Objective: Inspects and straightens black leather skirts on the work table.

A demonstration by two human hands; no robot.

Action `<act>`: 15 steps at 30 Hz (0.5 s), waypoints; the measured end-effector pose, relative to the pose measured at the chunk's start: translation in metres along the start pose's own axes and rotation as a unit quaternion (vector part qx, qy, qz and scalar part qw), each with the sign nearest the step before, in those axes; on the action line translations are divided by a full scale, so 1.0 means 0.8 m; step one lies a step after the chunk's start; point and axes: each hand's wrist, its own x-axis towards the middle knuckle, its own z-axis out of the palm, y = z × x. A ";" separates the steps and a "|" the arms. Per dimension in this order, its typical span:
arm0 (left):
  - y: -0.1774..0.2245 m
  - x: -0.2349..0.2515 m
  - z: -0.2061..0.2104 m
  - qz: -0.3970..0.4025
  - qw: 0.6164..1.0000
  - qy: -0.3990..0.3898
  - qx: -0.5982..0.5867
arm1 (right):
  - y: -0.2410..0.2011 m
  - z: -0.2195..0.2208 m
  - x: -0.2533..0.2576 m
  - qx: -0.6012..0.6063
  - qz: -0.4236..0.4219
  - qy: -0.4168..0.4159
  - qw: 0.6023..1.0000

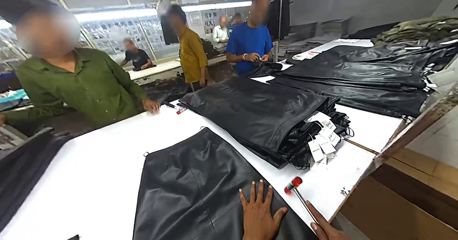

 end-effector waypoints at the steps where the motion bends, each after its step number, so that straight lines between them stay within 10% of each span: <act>1: 0.001 0.002 -0.004 -0.003 1.000 -0.013 -0.006 | -0.007 -0.009 0.004 0.018 0.000 -0.005 1.000; 7: 0.000 0.001 -0.007 -0.028 0.998 0.029 -0.045 | -0.059 -0.017 0.020 0.050 -0.113 0.122 0.985; 12: -0.003 0.001 -0.004 -0.033 0.998 0.017 -0.052 | -0.046 0.007 0.034 -0.134 -0.017 -0.028 0.990; 15: -0.005 0.004 -0.006 -0.032 0.998 0.031 -0.051 | -0.050 0.009 0.033 -0.100 -0.057 0.066 0.991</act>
